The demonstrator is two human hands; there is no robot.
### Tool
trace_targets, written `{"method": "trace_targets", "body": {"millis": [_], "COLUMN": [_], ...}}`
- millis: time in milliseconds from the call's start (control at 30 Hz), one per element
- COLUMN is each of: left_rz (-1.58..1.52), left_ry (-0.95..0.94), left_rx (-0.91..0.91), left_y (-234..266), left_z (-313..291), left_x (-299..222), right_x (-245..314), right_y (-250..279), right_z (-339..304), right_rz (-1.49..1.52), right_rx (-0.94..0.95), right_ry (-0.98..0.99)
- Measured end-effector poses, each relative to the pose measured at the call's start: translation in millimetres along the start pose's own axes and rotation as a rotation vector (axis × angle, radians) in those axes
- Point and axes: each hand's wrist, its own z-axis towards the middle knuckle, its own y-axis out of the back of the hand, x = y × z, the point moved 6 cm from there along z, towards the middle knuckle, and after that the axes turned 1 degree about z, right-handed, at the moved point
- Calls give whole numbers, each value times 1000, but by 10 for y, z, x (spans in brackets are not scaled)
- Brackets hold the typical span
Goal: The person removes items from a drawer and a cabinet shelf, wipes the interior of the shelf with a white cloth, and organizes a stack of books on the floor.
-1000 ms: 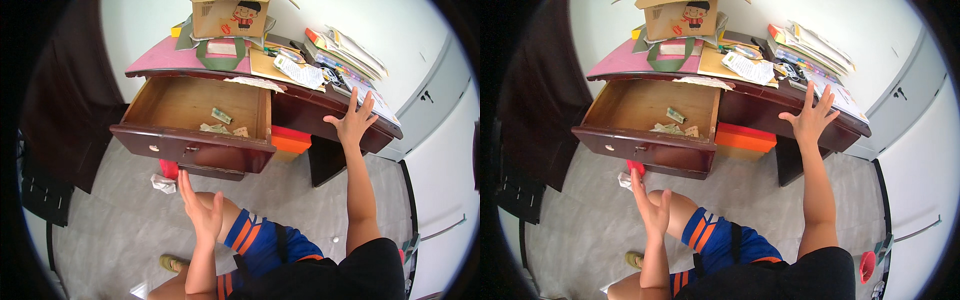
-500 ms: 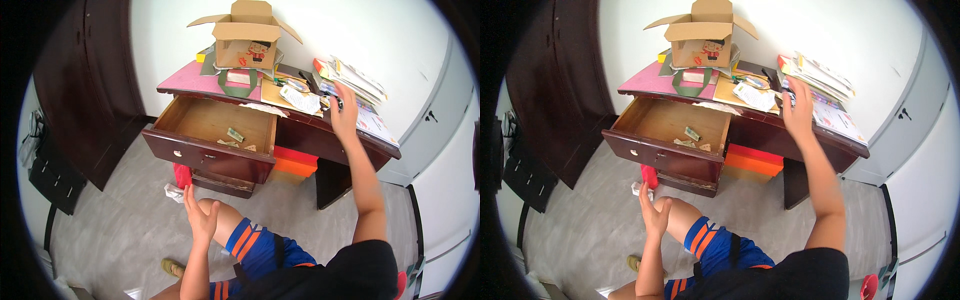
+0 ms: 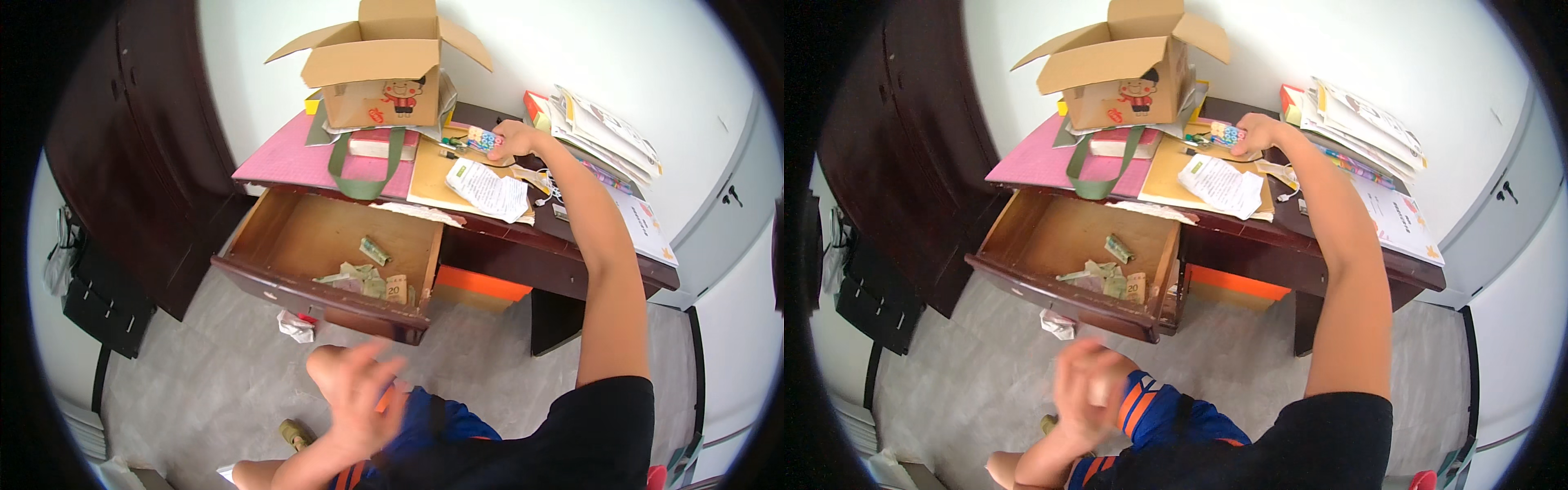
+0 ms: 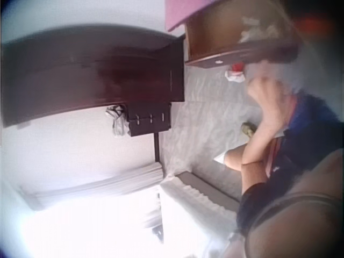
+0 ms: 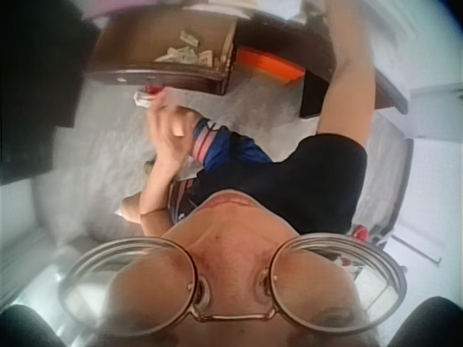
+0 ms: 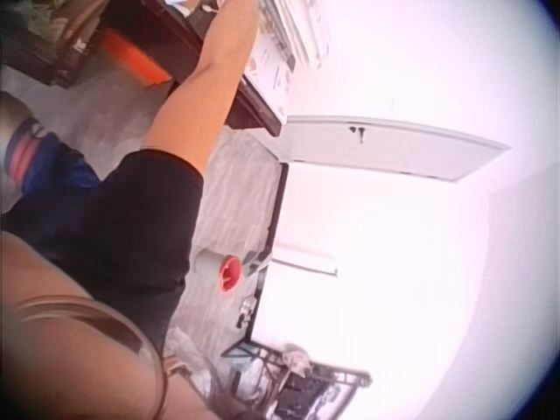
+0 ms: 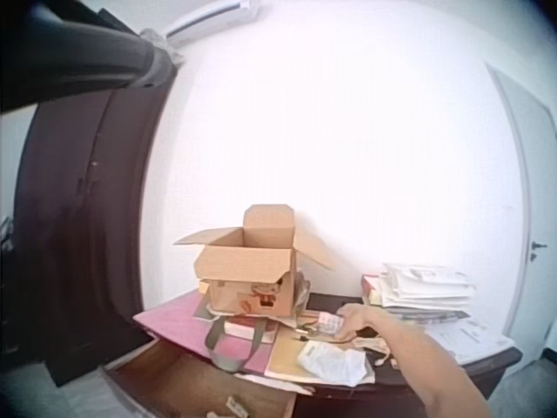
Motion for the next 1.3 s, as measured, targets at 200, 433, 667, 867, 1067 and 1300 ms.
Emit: {"method": "trace_targets", "body": {"millis": [200,433,667,867,1067,1300], "left_rz": [-1065,-1560,-1603,-1427,-1401,-1521], "left_ry": [720,1095,1299,1136,1037,1166], "left_rx": [185,-25,-343,-600,-631,-783], "left_y": [-2254,-3071,-3068,-2586,-2352,-2277], "left_z": [119,663,598,745,735,770], "left_x": [796,951,1465,1404,1324,1293], "right_x": [374,443,274,-1280,-2261,-2409], "right_y": [430,121,-54,-1087,-2347,-2351], "right_z": [-789,-2017,-2716,-4712,-4744,-4612], "right_rz": [446,1093,1348,585,1610,1425], "right_rx": [-242,77,-351,-1949,-1890,-1779], "right_ry": [25,47,73,-625,-743,-799]}}
